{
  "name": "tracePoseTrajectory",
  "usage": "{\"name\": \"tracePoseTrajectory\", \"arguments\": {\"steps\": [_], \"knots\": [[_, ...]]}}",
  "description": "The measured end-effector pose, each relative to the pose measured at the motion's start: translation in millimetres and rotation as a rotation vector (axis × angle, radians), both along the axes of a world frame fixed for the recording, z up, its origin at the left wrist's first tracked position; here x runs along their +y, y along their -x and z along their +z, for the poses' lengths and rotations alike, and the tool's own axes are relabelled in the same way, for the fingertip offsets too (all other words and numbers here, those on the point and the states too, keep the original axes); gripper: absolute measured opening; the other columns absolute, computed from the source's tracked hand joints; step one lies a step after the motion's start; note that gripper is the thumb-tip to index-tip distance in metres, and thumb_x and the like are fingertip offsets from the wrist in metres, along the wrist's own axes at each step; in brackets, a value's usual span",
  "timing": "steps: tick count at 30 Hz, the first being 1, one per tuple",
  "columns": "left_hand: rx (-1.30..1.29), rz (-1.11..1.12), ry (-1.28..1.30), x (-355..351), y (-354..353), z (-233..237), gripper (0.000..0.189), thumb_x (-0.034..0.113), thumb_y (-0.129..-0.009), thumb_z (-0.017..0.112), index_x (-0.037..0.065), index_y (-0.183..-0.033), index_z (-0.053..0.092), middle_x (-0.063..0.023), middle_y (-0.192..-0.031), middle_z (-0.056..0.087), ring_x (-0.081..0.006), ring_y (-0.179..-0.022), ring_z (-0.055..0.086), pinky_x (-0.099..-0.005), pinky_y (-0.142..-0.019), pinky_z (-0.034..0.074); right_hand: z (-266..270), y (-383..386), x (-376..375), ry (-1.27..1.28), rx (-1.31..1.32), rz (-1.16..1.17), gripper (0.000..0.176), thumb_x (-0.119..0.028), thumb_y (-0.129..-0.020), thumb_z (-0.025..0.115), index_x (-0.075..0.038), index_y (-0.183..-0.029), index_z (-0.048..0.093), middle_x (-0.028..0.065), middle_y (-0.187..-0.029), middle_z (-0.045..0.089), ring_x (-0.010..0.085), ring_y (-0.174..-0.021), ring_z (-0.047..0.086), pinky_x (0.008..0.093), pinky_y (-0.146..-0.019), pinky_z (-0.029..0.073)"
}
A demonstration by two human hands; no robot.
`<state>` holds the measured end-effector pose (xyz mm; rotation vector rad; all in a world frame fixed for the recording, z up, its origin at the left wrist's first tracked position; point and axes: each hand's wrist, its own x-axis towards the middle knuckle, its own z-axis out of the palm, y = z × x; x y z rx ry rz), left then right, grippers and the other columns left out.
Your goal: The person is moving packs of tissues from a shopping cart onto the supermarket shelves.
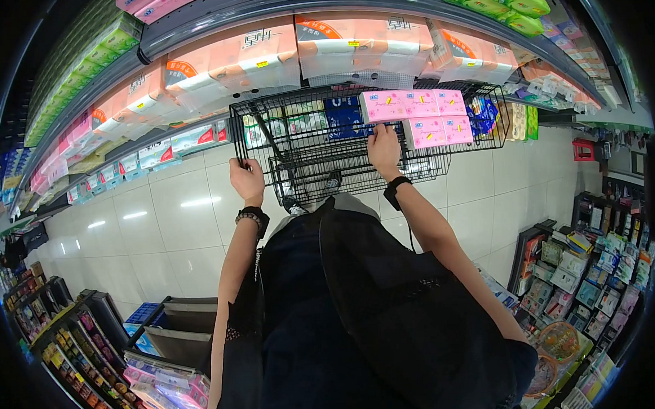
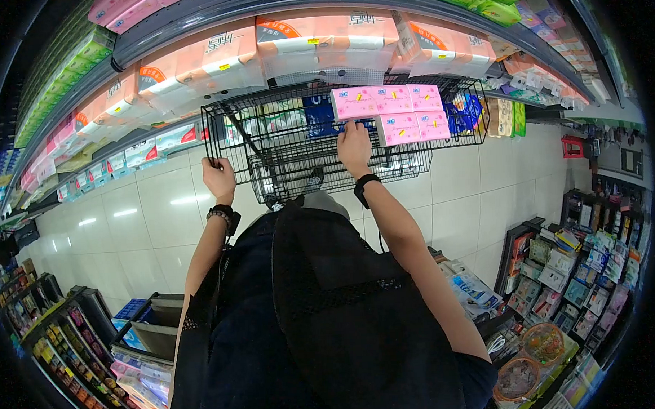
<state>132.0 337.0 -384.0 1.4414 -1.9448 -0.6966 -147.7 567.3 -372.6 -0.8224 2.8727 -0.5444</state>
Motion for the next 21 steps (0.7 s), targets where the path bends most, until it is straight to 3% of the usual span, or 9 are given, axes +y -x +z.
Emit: {"name": "tracePoseTrajectory", "arguments": {"steps": [18, 21], "knots": [[0.008, -0.001, -0.009, 1.1, 0.8, 4.0, 0.021, 0.013, -0.091, 0.065, 0.001, -0.083, 0.050, -0.0166, -0.072, 0.058, -0.0368, -0.066, 0.059, -0.0483, -0.064, 0.048, 0.6, -0.2, 0.5, 0.020, 0.006, 0.005, 0.016, -0.017, -0.094, 0.061, -0.005, -0.104, 0.063, 0.0169, -0.104, 0.064, 0.0383, -0.099, 0.065, 0.0525, -0.082, 0.055], [0.006, 0.003, -0.003, 0.4, 0.8, 1.6, 0.021, 0.013, -0.091, 0.065, 0.001, -0.084, 0.050, -0.0167, -0.072, 0.058, -0.0371, -0.066, 0.059, -0.0484, -0.064, 0.048, 1.6, 0.5, -0.2, -0.008, -0.034, 0.010, 0.019, -0.017, -0.094, 0.063, -0.004, -0.106, 0.062, 0.0175, -0.105, 0.062, 0.0371, -0.103, 0.063, 0.0506, -0.087, 0.055]]}}
